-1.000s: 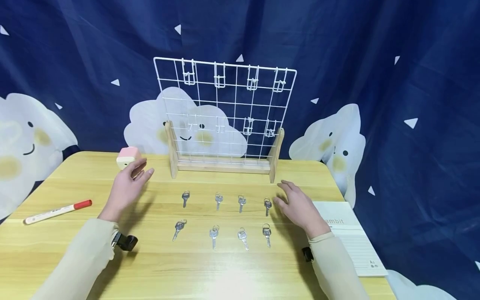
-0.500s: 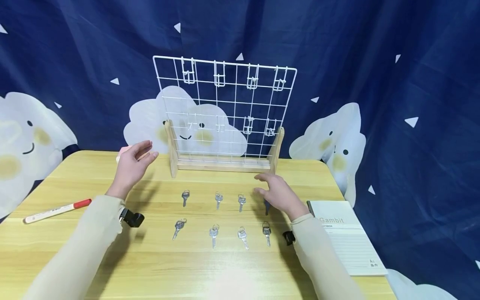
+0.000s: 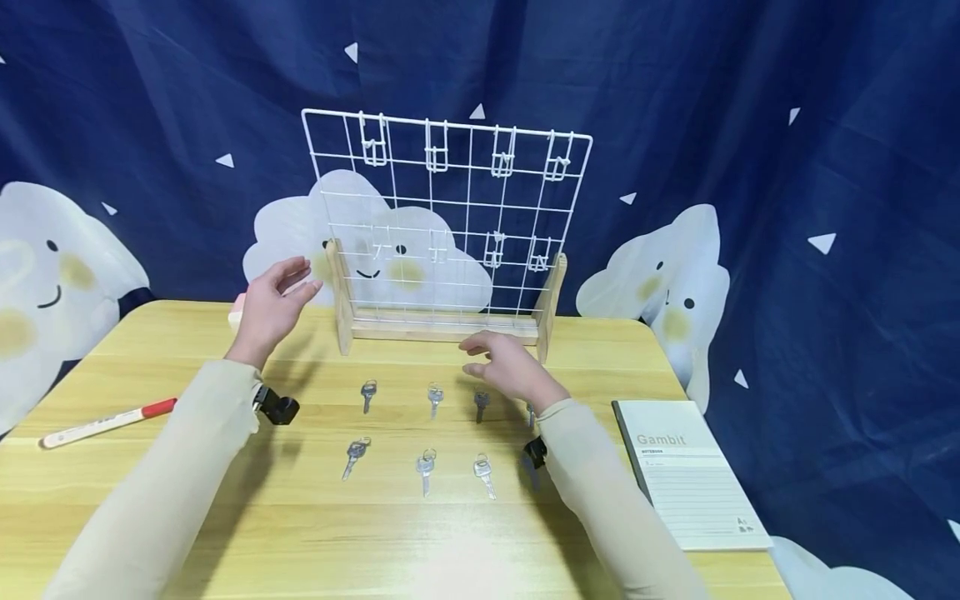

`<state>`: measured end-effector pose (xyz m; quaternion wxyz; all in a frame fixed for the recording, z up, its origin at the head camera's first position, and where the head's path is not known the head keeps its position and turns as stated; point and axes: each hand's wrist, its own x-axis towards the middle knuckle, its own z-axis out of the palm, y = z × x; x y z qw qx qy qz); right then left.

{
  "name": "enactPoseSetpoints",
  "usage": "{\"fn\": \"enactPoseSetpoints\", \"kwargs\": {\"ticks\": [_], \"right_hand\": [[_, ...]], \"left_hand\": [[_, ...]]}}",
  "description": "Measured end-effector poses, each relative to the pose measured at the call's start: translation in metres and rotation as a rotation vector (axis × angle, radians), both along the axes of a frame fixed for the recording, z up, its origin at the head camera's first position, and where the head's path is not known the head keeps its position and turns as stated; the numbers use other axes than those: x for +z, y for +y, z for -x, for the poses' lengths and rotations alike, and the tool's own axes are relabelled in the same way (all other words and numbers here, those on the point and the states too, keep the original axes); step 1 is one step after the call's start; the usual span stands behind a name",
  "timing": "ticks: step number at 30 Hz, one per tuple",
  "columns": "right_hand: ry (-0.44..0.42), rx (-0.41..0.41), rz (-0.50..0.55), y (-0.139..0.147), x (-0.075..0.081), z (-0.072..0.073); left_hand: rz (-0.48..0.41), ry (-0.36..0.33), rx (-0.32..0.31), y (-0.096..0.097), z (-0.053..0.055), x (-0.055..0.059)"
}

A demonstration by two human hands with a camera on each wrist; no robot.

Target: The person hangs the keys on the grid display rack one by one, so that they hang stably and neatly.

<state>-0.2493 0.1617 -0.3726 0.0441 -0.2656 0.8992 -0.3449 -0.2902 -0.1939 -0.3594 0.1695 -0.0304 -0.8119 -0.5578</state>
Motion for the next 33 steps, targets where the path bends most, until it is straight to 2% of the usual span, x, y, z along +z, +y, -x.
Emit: {"fn": "enactPoseSetpoints", "kwargs": {"ticks": [8,22,28,33], "right_hand": [[-0.056,0.075,0.032,-0.028,-0.005,0.012],[-0.125,0.105,0.000,-0.075,-0.012,0.023],[-0.108,0.130,-0.042,-0.092,-0.018,0.028],[-0.077,0.144,-0.085,-0.107,-0.024,0.033]], "left_hand": [[-0.013,0.022,-0.001,0.001,0.014,0.009],[-0.044,0.029,-0.007,0.007,0.032,0.015],[-0.006,-0.005,0.002,0.008,0.036,0.015],[-0.005,-0.002,-0.002,0.008,0.039,0.013]]}}
